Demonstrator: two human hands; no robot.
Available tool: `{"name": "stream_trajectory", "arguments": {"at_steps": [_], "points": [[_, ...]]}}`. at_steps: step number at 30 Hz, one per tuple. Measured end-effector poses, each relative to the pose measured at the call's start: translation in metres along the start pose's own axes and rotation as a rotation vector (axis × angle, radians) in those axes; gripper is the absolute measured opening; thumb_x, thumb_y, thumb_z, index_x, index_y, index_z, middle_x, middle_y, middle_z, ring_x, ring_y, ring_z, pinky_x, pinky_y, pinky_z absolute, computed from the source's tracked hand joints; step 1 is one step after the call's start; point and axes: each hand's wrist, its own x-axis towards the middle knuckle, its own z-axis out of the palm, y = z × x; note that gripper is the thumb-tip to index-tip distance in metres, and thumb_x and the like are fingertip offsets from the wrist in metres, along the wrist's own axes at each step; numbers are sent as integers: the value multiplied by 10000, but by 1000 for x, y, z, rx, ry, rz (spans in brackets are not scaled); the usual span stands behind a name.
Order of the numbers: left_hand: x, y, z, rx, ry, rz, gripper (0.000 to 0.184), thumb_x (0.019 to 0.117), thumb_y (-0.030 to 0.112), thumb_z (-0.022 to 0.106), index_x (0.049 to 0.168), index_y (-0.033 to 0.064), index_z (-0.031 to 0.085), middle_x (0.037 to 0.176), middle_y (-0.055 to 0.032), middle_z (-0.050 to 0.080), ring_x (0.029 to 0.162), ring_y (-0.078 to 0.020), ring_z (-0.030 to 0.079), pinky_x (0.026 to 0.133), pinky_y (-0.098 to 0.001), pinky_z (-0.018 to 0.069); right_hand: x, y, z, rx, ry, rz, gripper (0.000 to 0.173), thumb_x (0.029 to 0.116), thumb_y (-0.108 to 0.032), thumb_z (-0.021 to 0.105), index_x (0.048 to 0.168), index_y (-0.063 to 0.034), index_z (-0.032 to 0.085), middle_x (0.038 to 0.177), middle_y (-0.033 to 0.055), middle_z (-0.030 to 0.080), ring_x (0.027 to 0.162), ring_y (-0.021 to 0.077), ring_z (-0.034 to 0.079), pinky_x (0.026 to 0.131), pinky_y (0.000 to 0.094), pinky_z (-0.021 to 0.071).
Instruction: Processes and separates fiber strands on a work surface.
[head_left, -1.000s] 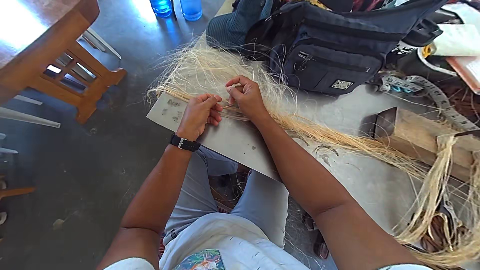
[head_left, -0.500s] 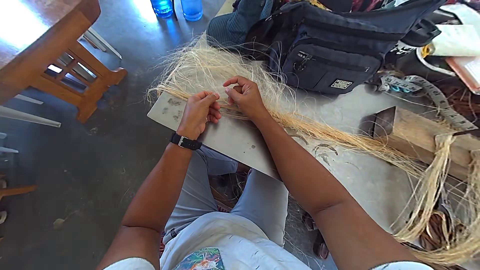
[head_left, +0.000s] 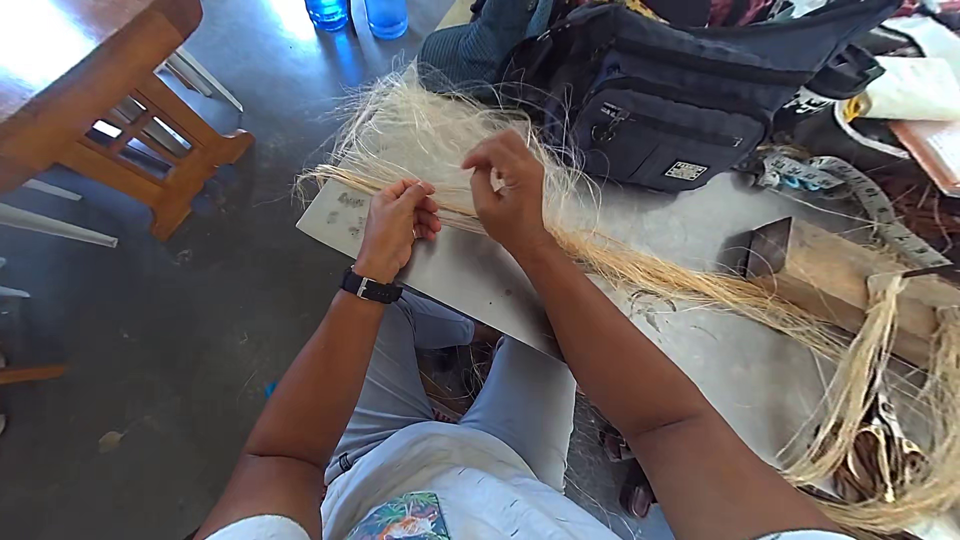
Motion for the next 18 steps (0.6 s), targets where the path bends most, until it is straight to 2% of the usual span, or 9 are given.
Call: {"name": "stream_trajectory", "arguments": {"at_steps": [2,4,7,9,10,12,14,16,18], "points": [[0,-1,-1,-3,-7,22,206,1087,173,484,1064,19,619,765,-67,672,546,-135,634,483,-270,560,-3,0,7,-35,-128,-1,215,898,-82,599,1042,-28,749,971,117,678,816,219,630,713,421,536],[0,-3,-2,-5,-16,43,189,1082,158,497,1057,14,617,769,-73,674,554,-138,635,488,-271,560,-6,0,12,-82,-180,14,298,904,-164,647,1163,-42,730,1039,121,679,836,242,636,723,458,536],[-1,-3,-1,-27,-11,53,101,1061,108,521,1086,27,577,773,-82,657,549,-147,631,488,-275,564,-3,1,4,-179,-59,87,298,933,-130,591,1191,-42,710,1085,129,690,964,273,653,836,519,507],[-1,-3,-1,-30,-8,58,90,1055,97,529,1095,28,572,774,-87,654,545,-150,628,485,-277,564,3,4,-10,-200,79,121,300,947,-79,532,1193,-27,694,1112,132,685,1060,266,644,928,514,506],[0,-4,-1,-32,-10,63,90,1055,97,528,1087,27,574,768,-88,656,541,-150,628,484,-276,563,6,5,-16,-190,148,125,305,939,-63,524,1193,-19,685,1115,138,673,1078,263,635,933,494,508],[0,-5,-2,-38,-21,68,107,1061,110,522,1078,22,581,763,-89,660,538,-151,630,487,-276,564,10,6,-26,-146,255,85,314,901,-37,533,1181,7,669,1108,146,660,1057,249,628,875,424,521],[0,-5,-2,-43,-27,67,141,1074,137,510,1074,20,589,764,-85,664,546,-149,633,493,-276,566,13,3,-32,-59,287,9,276,897,-17,548,1143,40,660,1045,146,657,948,211,627,779,347,527],[-1,-4,-2,-43,-11,65,219,1097,180,467,1079,14,609,766,-72,669,547,-142,635,492,-275,567,13,-5,-34,53,169,-39,203,940,-17,545,1084,60,665,930,127,663,778,158,622,664,314,535],[-1,-4,-2,-48,3,65,312,1123,243,401,1069,20,613,770,-60,668,550,-140,637,495,-278,571,11,-14,-29,132,-61,-55,194,949,-27,541,1037,59,692,856,116,690,651,123,607,576,304,532]]}}
